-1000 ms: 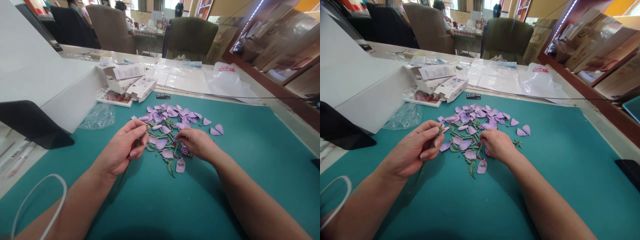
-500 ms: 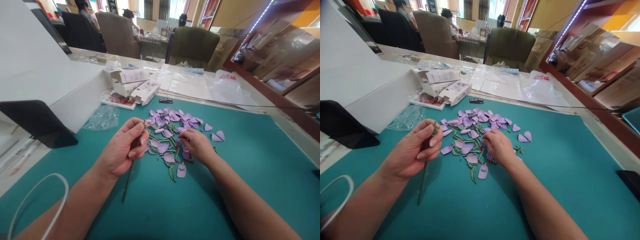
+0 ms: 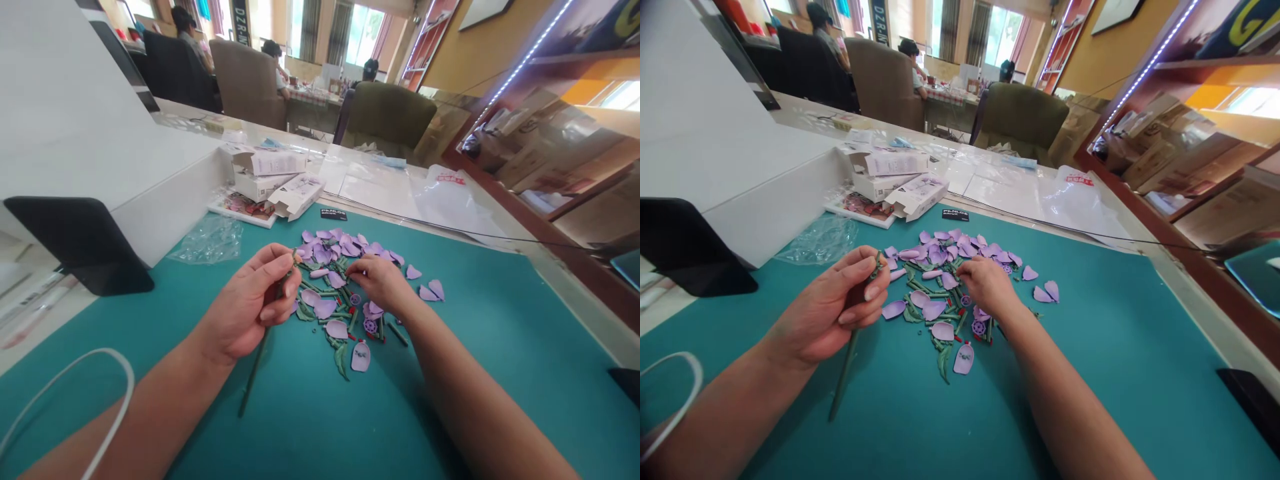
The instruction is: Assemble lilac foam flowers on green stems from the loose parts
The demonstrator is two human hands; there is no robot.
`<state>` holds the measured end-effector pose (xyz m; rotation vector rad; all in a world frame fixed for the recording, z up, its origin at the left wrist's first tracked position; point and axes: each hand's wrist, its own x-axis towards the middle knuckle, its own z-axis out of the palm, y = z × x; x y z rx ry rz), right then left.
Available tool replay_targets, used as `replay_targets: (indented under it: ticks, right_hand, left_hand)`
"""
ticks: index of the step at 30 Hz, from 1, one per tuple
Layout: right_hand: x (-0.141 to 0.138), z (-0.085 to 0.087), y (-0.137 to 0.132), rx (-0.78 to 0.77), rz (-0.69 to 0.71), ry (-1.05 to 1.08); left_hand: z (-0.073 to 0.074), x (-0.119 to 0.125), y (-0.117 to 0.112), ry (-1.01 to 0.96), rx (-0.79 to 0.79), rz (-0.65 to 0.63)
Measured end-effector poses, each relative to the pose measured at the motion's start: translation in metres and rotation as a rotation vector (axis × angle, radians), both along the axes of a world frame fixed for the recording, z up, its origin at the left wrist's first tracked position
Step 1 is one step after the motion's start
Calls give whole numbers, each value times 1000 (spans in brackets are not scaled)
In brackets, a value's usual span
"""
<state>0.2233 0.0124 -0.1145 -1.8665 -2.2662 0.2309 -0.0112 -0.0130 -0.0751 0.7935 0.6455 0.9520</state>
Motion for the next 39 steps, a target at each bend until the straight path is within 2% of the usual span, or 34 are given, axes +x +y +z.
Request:
replay_targets:
  ticks: [4,11,18,26,30,39]
  right_hand:
    - [-15,-7,11,-47,4,-104]
    - [-8,-14,27,-46,-82,-190]
    - [-25,-10,35,-48,-18,-199]
    - [-34,-18,45,-46,9,-256]
    - [-37,-17,38,-3,-5,-191]
    - [-11,12,4,51,-131,158]
  left_hand:
    - [-1,-1,1,-11,-10,7]
    - [-2,-4,3,-33,-25,5]
    - [-4,-3,5,-35,-33,10]
    - [-4,-2,3,1,-30,-51]
    - [-1,-1,1,46,11,-92]
    - [6,5,-3,131,107,-155]
